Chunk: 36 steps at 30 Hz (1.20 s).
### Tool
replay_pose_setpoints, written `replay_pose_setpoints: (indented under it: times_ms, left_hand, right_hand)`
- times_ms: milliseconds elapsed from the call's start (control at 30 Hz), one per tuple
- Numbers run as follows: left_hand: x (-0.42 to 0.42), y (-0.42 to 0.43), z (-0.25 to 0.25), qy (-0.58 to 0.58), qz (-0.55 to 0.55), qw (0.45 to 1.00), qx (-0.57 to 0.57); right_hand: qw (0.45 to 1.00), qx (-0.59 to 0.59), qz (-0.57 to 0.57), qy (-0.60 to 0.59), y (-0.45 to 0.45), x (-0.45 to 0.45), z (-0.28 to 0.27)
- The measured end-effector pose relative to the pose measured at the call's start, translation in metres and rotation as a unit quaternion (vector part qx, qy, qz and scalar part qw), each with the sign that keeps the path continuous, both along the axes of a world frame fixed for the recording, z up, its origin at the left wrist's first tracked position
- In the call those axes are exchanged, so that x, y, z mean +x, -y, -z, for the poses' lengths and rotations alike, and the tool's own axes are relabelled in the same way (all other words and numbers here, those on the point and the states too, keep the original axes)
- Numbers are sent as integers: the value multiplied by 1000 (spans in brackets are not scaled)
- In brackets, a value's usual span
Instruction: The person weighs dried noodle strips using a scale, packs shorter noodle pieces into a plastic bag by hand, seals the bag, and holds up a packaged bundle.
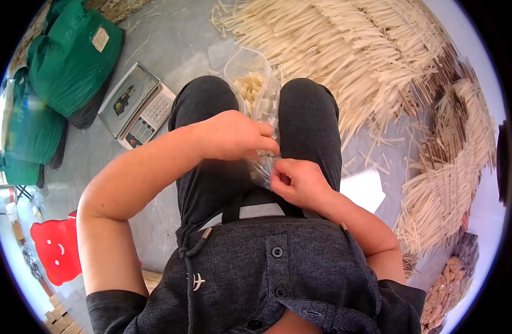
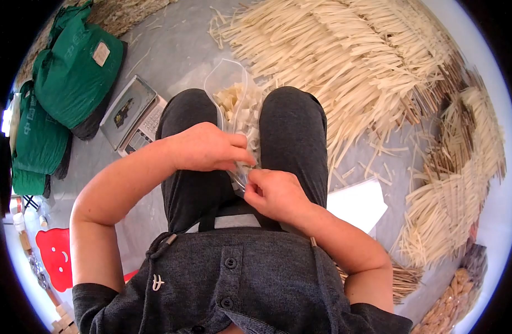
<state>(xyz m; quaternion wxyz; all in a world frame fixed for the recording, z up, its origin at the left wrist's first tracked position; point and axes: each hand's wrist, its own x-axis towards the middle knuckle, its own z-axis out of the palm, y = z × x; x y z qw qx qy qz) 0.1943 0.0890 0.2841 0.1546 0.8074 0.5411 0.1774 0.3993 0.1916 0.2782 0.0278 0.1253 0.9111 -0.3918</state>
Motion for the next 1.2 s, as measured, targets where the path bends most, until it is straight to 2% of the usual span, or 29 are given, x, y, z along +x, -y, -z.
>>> replay_pose_setpoints:
  times_ms: [33,100,133,200,333,400,900,1133,1200]
  left_hand:
    - [0,-1,-3,0,0,1000,-1]
    - [2,-2,-8,-97,32,993,-53]
    - [2,-2,-6,-96,32,993,-53]
    - [0,-1,-1,-153,82,985,0]
    - [-4,1,-1,-159,90,983,24]
    - [-8,3,4,-155,77,982,78]
    - [-27,-5,7,-208,59,971,105]
    - [-39,-14,7,-230,44,968,93]
    - [-47,-18,9,-227,28,963,140]
  right_hand:
    - [1000,6,-9,-8,0,1,2]
    - [1000,11,-17,-13,1,3,5]
    - [999,19,-24,-22,1,3,6]
    - [999,28,-30,-31,2,3,6]
    - [997,25,-34,-65,4,2,5]
    - [996,21,-29,-78,4,0,6]
    - [990,-41,7,-137,-1,5,20]
    - [981,-6,-43,-188,-3,8,24]
    - [980,-1,-52,-192,-2,8,25]
